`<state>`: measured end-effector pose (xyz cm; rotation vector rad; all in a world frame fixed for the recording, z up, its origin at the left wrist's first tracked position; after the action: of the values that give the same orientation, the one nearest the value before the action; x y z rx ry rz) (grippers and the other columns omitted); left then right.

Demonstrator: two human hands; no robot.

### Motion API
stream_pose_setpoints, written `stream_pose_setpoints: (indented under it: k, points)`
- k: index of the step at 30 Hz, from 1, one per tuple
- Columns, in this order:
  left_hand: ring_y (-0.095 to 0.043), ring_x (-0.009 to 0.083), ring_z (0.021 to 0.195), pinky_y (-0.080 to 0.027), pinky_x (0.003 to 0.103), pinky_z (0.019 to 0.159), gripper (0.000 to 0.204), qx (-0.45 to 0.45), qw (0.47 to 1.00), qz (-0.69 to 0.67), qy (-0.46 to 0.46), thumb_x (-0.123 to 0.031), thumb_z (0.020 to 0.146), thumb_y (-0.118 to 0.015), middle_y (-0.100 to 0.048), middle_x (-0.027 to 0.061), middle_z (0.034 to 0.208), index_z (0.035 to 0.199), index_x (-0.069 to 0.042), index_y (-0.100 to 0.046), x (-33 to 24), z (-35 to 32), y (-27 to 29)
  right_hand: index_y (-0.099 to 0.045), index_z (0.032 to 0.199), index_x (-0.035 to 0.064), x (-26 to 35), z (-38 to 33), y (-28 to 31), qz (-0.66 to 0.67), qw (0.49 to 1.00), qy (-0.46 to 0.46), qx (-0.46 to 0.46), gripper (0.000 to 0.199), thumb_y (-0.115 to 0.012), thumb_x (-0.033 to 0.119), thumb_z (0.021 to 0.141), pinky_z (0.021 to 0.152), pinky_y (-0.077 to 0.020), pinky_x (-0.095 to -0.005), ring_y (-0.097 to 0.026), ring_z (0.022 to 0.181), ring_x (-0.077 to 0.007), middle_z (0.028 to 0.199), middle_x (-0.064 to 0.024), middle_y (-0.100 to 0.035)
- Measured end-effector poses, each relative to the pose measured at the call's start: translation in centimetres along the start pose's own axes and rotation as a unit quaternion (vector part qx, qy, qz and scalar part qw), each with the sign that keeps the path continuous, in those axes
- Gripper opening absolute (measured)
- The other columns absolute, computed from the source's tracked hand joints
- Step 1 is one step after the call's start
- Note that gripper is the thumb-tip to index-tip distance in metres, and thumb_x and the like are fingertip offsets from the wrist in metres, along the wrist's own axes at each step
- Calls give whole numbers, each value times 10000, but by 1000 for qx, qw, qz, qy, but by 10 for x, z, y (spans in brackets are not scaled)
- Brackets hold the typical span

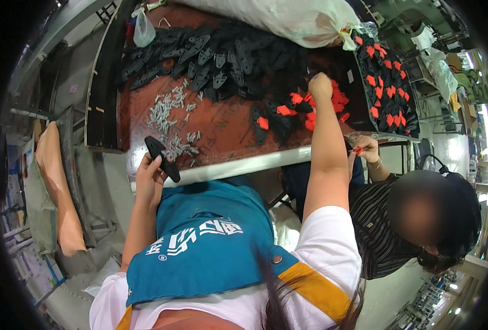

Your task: The person repeatedly picks up small black and red plastic components from a table and snaps them together by hand. They place the assembled units onto a nearby pile and continue the process with additional parts.

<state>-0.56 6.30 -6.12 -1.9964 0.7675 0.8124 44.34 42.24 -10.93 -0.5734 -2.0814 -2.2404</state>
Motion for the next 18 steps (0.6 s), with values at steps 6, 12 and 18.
stream_pose_setpoints:
  k: [6, 12, 18]
  points:
    - [-596, 172, 900, -518, 325, 819, 202, -26, 1000, 10, 2, -92, 896, -568, -566, 61, 967, 1080, -46, -498, -10, 1, -2, -589, 1092, -16, 10, 69, 13, 304, 933, 9, -192, 332, -576, 132, 795, 808, -495, -377, -637, 889, -299, 1045, -171, -646]
    - [-598, 182, 886, -511, 352, 800, 186, -63, 998, 1, -18, -53, 892, -562, -577, 61, 949, 1066, -41, -494, -39, 13, 19, -552, 1132, 31, -12, 181, 18, 516, 833, 5, -198, 461, -543, -29, 675, 624, -473, -311, -562, 690, -200, 901, -63, -603]
    - [-605, 191, 882, -513, 339, 802, 182, -81, 996, -28, -12, -50, 891, -564, -601, 83, 958, 1058, -43, -492, -31, 32, 36, -624, 952, -50, 151, 120, 36, 156, 972, 62, -163, 400, -584, 295, 754, 798, -488, -443, -643, 855, -399, 884, -263, -655]
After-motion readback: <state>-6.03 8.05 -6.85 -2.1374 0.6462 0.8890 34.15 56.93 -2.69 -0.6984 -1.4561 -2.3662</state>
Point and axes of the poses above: each hand's wrist, its own z-axis towards the middle knuckle, its own y-axis out of the back of the hand, x = y × z, the point moved 3 cm from there along z, towards the middle knuckle
